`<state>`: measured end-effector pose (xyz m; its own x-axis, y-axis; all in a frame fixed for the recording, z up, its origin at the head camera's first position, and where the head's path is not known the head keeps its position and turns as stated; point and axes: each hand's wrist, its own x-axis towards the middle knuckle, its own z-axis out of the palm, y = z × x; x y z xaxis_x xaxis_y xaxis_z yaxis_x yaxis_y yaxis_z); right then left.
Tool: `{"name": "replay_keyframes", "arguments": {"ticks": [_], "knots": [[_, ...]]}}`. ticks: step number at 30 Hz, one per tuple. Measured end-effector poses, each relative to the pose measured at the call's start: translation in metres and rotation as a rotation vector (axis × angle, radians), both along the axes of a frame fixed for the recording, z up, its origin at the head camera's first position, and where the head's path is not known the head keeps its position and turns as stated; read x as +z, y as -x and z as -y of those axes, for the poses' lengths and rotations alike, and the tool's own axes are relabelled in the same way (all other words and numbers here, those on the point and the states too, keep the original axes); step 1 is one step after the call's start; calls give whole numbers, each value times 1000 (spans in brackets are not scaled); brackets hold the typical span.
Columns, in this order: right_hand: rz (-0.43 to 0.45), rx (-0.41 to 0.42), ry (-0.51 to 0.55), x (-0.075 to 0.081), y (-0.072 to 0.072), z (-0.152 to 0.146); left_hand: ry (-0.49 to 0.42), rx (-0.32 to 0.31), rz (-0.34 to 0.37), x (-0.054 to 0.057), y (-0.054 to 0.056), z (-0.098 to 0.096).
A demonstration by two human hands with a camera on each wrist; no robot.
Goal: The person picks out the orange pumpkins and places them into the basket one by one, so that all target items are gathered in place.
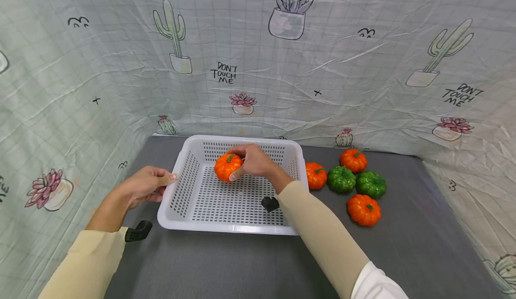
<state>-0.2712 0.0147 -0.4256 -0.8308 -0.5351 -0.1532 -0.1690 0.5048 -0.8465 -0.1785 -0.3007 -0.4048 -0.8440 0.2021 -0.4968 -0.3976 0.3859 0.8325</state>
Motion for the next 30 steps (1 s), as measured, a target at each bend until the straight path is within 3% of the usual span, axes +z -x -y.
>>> {"name": "replay_keyframes", "arguments": {"ticks": [16, 30], "knots": [[-10, -30, -53, -7, 2, 2, -4, 0, -5, 1, -1, -1], [8, -30, -39, -12, 1, 4, 3, 3, -4, 1, -2, -1]]}}
